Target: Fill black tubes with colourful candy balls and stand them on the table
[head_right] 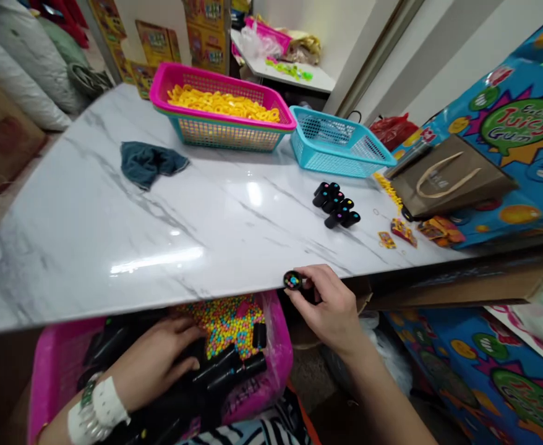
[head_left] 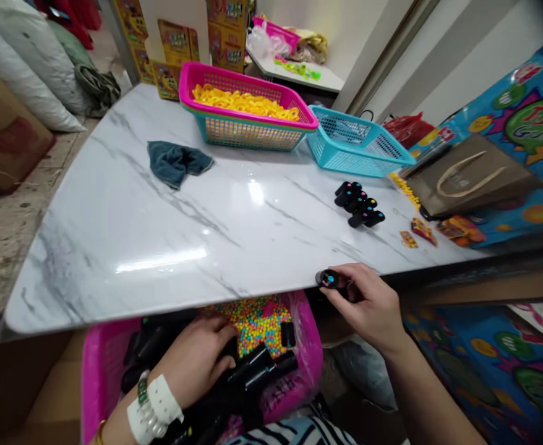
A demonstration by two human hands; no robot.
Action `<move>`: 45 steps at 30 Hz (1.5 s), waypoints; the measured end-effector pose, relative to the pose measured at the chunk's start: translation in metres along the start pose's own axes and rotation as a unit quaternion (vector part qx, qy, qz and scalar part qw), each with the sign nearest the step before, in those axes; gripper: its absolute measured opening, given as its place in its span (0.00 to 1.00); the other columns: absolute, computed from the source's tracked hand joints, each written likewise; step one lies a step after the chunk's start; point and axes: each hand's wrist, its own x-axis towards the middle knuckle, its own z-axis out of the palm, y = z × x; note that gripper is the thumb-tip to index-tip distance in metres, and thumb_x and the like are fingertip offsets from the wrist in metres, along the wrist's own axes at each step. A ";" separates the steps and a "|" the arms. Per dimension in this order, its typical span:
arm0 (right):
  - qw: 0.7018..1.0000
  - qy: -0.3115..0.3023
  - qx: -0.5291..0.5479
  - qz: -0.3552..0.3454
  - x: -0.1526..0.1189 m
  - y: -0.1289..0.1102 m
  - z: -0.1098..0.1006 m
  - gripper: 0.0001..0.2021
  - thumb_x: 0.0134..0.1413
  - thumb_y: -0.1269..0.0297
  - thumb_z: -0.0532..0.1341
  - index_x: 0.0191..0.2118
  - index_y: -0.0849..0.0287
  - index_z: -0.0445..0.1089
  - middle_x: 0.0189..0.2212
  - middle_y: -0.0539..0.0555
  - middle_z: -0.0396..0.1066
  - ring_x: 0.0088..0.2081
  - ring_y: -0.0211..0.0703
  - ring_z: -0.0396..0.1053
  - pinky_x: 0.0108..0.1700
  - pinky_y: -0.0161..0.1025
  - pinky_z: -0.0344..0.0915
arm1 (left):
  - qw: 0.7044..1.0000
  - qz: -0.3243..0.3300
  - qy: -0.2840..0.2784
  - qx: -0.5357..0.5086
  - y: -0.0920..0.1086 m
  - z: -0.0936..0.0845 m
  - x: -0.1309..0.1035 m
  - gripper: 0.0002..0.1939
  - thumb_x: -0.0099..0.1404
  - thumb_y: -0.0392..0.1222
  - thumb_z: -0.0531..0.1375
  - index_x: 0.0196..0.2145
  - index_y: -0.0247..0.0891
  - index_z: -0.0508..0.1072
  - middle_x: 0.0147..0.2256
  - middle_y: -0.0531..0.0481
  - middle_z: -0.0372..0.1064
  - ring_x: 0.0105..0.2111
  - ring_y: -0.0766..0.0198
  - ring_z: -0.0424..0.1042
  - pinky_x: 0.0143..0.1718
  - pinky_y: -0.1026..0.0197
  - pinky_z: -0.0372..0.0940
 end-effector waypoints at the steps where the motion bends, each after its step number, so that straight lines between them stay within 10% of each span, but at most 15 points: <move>1: 1.000 0.005 -0.007 0.019 0.001 0.005 -0.001 0.10 0.53 0.61 0.64 0.41 0.55 0.72 0.31 0.51 0.70 0.25 0.37 0.63 0.27 0.36 0.63 | 1.000 0.000 -0.011 0.001 0.000 0.001 0.000 0.17 0.58 0.38 0.60 0.47 0.44 0.74 0.45 0.43 0.71 0.47 0.49 0.70 0.51 0.46 0.63; 12: 0.939 0.164 0.036 0.300 0.058 0.122 -0.013 0.26 0.38 0.48 0.68 0.40 0.65 0.73 0.25 0.54 0.74 0.22 0.40 0.69 0.26 0.36 0.65 | 0.998 -0.031 0.003 -0.058 -0.008 0.011 0.003 0.19 0.52 0.33 0.59 0.43 0.43 0.72 0.44 0.47 0.72 0.48 0.51 0.70 0.51 0.49 0.63; 15: 0.929 0.211 0.045 0.300 0.059 0.116 -0.010 0.29 0.40 0.52 0.68 0.47 0.64 0.68 0.26 0.53 0.75 0.21 0.40 0.70 0.27 0.36 0.66 | 0.995 -0.026 0.043 -0.088 -0.007 0.010 0.003 0.16 0.57 0.34 0.57 0.44 0.41 0.71 0.44 0.46 0.72 0.47 0.53 0.70 0.50 0.49 0.64; 19: 0.938 0.283 -0.003 0.202 0.013 0.053 0.010 0.17 0.49 0.55 0.65 0.42 0.61 0.70 0.29 0.52 0.73 0.25 0.39 0.70 0.31 0.37 0.68 | 0.988 -0.020 0.103 -0.116 -0.002 0.004 0.000 0.13 0.61 0.36 0.57 0.44 0.39 0.70 0.44 0.44 0.72 0.47 0.53 0.70 0.51 0.49 0.64; 22: 0.998 0.024 0.039 0.041 -0.026 -0.010 0.039 0.12 0.54 0.61 0.63 0.43 0.58 0.72 0.36 0.54 0.75 0.33 0.41 0.73 0.36 0.37 0.71 | 0.982 -0.016 0.139 -0.127 0.002 0.001 0.001 0.12 0.60 0.39 0.62 0.42 0.38 0.71 0.43 0.45 0.73 0.46 0.53 0.71 0.49 0.51 0.65; 26: 0.938 -0.307 0.144 -0.078 -0.047 -0.049 0.089 0.20 0.57 0.66 0.61 0.56 0.58 0.65 0.49 0.57 0.74 0.47 0.44 0.73 0.49 0.40 0.70 | 0.979 -0.020 0.137 -0.149 0.006 0.003 0.004 0.14 0.57 0.39 0.66 0.41 0.37 0.70 0.37 0.49 0.74 0.38 0.58 0.73 0.41 0.57 0.67; 34: 0.915 -0.337 -0.116 -0.189 -0.026 -0.033 0.118 0.18 0.57 0.75 0.55 0.53 0.63 0.69 0.52 0.66 0.69 0.49 0.57 0.71 0.47 0.50 0.69 | 0.983 -0.026 0.183 0.013 -0.004 0.008 -0.004 0.18 0.57 0.44 0.66 0.44 0.35 0.71 0.45 0.40 0.71 0.48 0.48 0.69 0.51 0.47 0.64; 41: 0.902 -0.427 0.032 -0.058 -0.023 -0.041 0.121 0.21 0.60 0.56 0.58 0.54 0.62 0.65 0.28 0.53 0.75 0.28 0.44 0.72 0.32 0.38 0.67 | 0.985 -0.021 0.148 0.084 -0.010 0.005 -0.004 0.12 0.62 0.45 0.62 0.38 0.32 0.74 0.44 0.38 0.71 0.48 0.48 0.68 0.52 0.47 0.63; 45: 0.909 -0.397 0.016 -0.128 -0.010 -0.032 0.111 0.28 0.55 0.57 0.63 0.60 0.59 0.61 0.48 0.61 0.73 0.45 0.53 0.72 0.46 0.46 0.69 | 0.987 -0.025 0.139 0.077 -0.012 0.006 -0.003 0.12 0.63 0.43 0.60 0.40 0.33 0.75 0.42 0.39 0.72 0.48 0.49 0.69 0.52 0.47 0.64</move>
